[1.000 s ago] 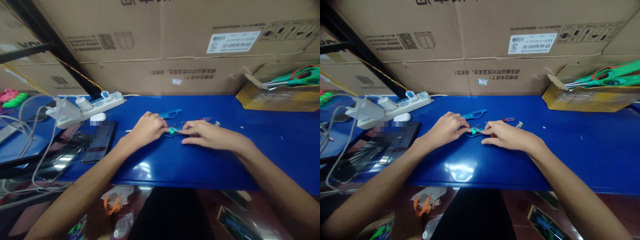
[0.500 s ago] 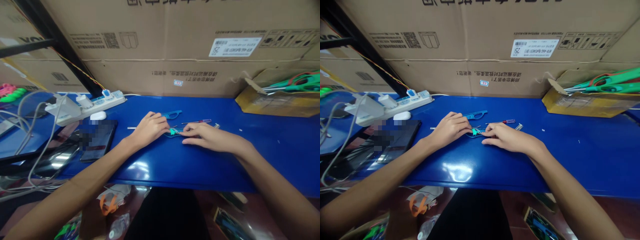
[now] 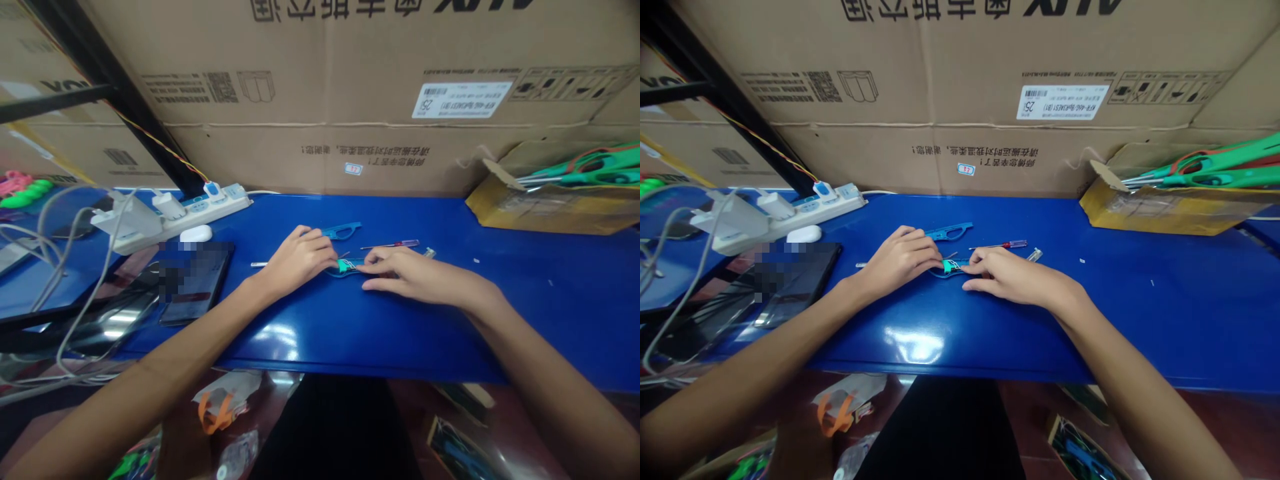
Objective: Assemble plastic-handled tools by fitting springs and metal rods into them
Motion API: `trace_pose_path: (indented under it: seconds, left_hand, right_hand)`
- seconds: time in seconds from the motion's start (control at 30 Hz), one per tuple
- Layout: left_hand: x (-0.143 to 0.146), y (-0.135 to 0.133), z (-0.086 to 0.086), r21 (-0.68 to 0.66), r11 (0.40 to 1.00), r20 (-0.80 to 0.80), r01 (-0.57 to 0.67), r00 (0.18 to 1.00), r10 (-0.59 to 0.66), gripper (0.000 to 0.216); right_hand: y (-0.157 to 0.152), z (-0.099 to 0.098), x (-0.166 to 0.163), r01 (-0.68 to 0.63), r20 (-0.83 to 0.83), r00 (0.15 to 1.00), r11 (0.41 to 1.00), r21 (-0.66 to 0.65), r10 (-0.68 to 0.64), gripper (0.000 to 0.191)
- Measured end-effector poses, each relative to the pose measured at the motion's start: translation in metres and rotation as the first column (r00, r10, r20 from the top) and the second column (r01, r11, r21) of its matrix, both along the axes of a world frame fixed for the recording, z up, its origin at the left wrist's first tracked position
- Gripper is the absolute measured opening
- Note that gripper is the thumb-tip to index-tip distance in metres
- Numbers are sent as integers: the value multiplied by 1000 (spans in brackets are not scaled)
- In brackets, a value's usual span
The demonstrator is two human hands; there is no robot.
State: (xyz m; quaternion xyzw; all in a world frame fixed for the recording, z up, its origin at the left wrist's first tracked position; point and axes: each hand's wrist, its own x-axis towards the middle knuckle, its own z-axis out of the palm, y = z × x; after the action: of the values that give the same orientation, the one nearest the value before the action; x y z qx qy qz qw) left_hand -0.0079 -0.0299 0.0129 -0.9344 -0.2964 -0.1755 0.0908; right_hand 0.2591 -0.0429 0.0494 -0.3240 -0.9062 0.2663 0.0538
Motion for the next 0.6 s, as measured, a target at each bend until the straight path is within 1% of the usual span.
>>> trace_pose_path:
  seconds: [0.1,0.27,0.37,0.43,0.5,0.57,0.6]
  left_hand:
    - [0,-1,0,-6,1000,-3,4,1000,-4,29]
    - [0,-4,3,38,999,-48,17,999,-15,27]
    - [2,-5,4,69,997,-80,17,997,-11,24]
    - [4,-5,2,93,996,-82,-12,996,19,22]
    - [7,-5,-1,113,993,-70,-46,996,54,21]
    - [10,-5,-5,127,989,-51,-72,996,79,18]
    - [11,-5,-6,128,989,-41,-80,995,86,17]
  right_hand:
    - [-2,0,-2,8,14,1000,1000,21,-9,43]
    - [-4,-1,-2,16,33,999,996,84,-19,45]
    - [-3,-4,-3,6,72,997,983,182,-19,40]
    - [-3,-7,-7,39,87,994,948,317,-69,40]
    - [-4,-10,-12,70,71,991,885,460,-116,42]
    - [-5,-14,-16,66,46,993,837,543,-108,42]
    - [-6,-16,-18,52,40,995,827,560,-90,42]
